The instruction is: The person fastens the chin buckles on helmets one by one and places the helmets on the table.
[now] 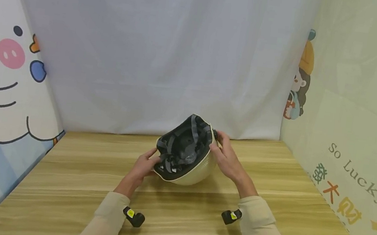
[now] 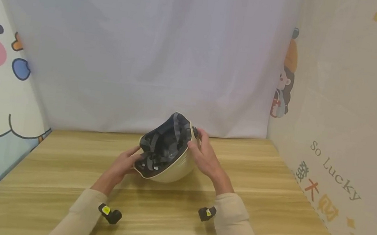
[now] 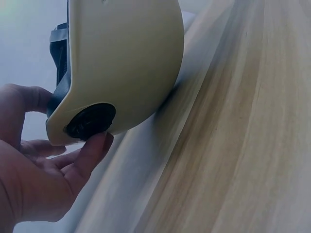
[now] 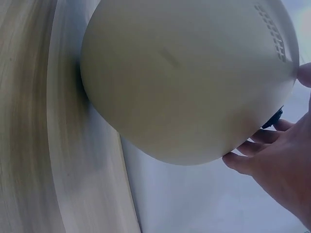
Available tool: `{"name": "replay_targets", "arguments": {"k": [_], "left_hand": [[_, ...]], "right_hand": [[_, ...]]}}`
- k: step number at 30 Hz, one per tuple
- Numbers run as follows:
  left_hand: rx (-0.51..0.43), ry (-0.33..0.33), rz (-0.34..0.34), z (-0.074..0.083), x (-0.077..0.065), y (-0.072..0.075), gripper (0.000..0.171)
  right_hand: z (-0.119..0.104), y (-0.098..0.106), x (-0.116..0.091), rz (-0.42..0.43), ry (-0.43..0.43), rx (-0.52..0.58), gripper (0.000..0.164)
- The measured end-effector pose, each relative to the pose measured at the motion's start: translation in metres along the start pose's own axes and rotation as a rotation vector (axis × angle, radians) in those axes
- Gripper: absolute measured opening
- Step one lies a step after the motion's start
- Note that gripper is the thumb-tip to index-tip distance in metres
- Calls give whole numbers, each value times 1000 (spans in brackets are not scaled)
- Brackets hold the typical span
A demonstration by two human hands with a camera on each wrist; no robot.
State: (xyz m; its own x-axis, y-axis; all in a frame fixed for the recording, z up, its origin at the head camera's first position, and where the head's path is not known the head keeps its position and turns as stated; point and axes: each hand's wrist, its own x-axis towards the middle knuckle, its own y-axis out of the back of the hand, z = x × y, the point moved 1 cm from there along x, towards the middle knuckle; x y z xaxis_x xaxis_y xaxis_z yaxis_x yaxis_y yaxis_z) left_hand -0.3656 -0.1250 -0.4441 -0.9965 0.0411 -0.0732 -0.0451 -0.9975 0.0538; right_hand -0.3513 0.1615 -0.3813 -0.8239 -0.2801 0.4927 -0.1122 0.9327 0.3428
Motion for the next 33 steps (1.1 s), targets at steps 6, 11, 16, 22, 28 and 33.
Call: {"name": "replay_targets", "arguments": {"k": [6, 11, 16, 22, 28, 33], "left_hand": [[-89, 15, -46, 0, 3, -2, 78], [-151, 28, -107, 4, 3, 0, 85], [-149, 23, -163, 9, -1, 0, 97], [-124, 5, -180, 9, -4, 2, 102], [-125, -29, -183, 9, -3, 6, 96], [-140, -46, -198, 13, -5, 10, 92]], "right_hand": [[1, 1, -3, -31, -13, -16, 59], [4, 2, -5, -73, -20, -37, 60], [7, 2, -7, -59, -31, -36, 60], [10, 5, -10, -70, -76, -42, 68], [13, 9, -14, -122, -106, -76, 73], [16, 9, -15, -182, -179, 64, 75]]}}
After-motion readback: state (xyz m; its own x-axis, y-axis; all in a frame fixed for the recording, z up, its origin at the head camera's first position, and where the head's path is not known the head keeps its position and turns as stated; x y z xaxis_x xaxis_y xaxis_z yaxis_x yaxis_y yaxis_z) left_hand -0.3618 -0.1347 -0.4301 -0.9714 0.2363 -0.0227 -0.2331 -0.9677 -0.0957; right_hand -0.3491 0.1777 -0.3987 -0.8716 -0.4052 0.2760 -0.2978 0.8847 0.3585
